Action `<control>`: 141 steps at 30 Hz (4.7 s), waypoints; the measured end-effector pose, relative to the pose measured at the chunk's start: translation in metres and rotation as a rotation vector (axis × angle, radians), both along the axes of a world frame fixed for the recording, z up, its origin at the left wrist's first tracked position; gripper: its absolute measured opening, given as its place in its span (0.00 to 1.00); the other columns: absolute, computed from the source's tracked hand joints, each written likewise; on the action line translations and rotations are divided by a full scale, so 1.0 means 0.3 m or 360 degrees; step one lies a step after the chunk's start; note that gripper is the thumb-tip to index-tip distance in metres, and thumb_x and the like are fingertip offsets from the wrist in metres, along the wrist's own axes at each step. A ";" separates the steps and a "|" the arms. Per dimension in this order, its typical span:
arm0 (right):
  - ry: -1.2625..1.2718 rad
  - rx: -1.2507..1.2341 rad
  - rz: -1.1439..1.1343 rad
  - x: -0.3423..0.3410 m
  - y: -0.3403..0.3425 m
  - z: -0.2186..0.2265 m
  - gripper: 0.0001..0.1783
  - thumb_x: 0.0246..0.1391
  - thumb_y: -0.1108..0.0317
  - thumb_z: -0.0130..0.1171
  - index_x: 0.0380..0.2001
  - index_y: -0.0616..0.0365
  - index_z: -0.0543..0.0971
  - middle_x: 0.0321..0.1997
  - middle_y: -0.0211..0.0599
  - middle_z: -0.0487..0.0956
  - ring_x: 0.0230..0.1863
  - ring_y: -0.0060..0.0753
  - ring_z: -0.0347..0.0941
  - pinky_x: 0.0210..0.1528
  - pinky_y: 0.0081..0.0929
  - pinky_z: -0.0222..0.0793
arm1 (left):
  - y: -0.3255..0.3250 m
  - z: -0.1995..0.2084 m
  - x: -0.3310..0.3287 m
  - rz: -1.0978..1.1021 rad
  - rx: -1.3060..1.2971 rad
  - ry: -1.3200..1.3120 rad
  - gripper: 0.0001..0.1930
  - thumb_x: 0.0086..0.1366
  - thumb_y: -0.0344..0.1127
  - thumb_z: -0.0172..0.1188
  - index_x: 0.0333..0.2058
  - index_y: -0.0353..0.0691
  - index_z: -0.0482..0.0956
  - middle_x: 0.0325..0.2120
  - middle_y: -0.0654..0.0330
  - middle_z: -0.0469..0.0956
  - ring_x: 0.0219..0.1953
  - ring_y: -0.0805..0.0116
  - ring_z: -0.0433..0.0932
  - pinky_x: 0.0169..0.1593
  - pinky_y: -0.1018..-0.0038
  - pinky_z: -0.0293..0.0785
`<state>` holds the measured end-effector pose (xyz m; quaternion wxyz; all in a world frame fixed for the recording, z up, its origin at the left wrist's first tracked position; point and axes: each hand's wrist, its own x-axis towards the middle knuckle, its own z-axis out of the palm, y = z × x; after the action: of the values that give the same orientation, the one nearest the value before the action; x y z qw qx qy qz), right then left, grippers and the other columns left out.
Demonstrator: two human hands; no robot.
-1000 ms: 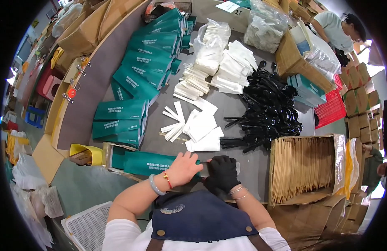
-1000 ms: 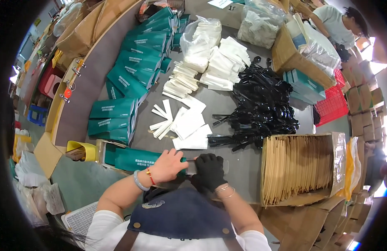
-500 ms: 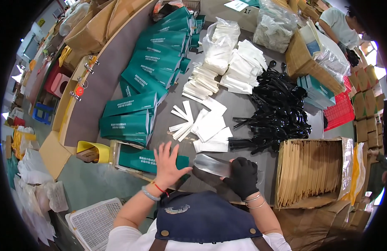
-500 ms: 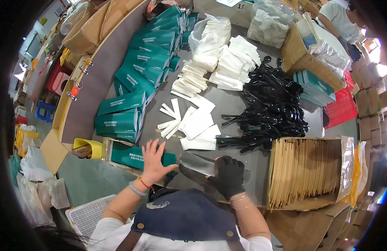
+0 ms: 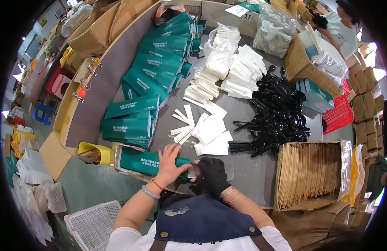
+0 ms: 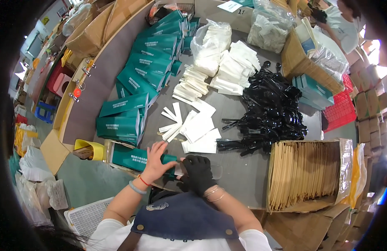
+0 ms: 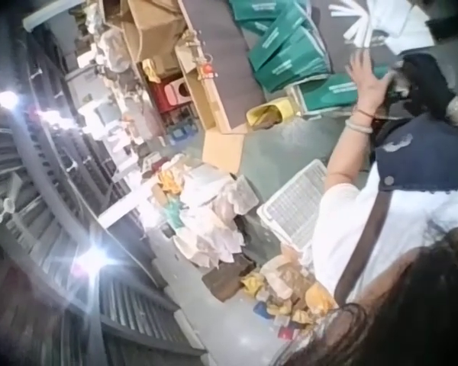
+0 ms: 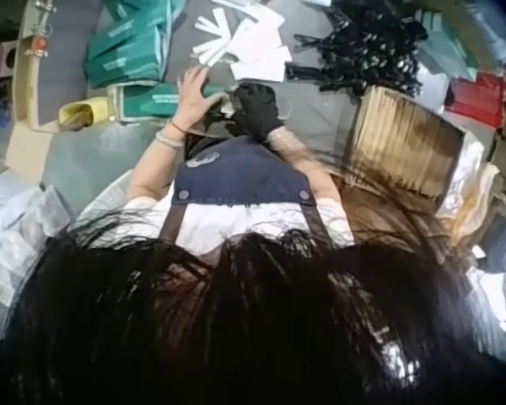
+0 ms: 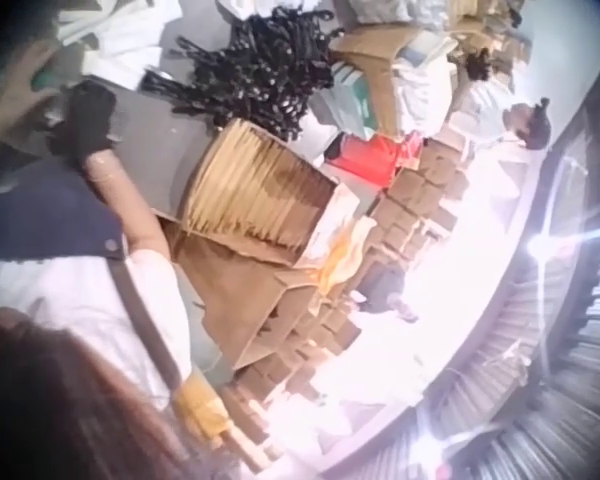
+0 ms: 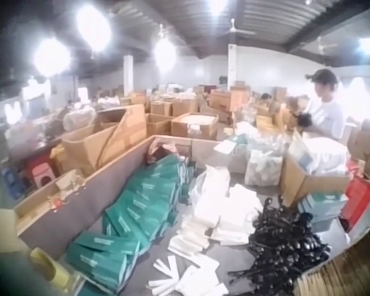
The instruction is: Packaging small components and paper inserts into plastic sleeves at a factory workstation.
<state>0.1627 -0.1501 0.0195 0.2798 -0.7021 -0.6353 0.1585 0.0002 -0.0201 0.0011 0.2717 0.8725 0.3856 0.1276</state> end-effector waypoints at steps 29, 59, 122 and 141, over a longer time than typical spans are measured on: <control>-0.0366 -0.0696 -0.1974 0.766 -0.983 -0.064 0.14 0.54 0.72 0.55 0.44 0.64 0.73 0.45 0.49 0.74 0.47 0.48 0.72 0.51 0.37 0.67 | 0.031 -0.024 0.320 -0.0453 0.0211 -0.0185 0.16 0.49 0.31 0.68 0.38 0.42 0.77 0.36 0.57 0.74 0.40 0.54 0.73 0.43 0.62 0.72; -0.0742 -0.0575 -0.0556 0.687 -0.254 0.043 0.11 0.43 0.68 0.62 0.34 0.45 0.81 0.34 0.33 0.77 0.40 0.39 0.77 0.39 0.38 0.74 | 0.077 -0.010 0.313 -0.0710 0.0367 -0.0243 0.14 0.46 0.31 0.69 0.34 0.45 0.77 0.34 0.62 0.74 0.39 0.60 0.73 0.40 0.65 0.67; 0.0839 -0.0308 -0.0328 0.024 -0.089 -0.068 0.12 0.48 0.67 0.63 0.37 0.58 0.78 0.42 0.44 0.76 0.45 0.51 0.73 0.47 0.41 0.70 | -0.078 0.060 0.100 -0.0837 0.0186 -0.0058 0.33 0.42 0.34 0.71 0.51 0.42 0.73 0.49 0.59 0.70 0.50 0.55 0.68 0.53 0.61 0.65; -0.0354 -0.0328 -0.0452 0.260 -0.209 0.169 0.34 0.26 0.56 0.75 0.42 0.51 0.75 0.40 0.36 0.75 0.45 0.44 0.70 0.46 0.41 0.62 | 0.260 0.244 0.004 -0.0223 0.0778 0.0065 0.17 0.44 0.31 0.62 0.37 0.38 0.76 0.51 0.47 0.68 0.53 0.43 0.66 0.55 0.54 0.66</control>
<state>0.2408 -0.2128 0.0703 0.1542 -0.8227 -0.5374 0.1029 0.0013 0.0579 0.0742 0.0531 0.9392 0.2873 0.1802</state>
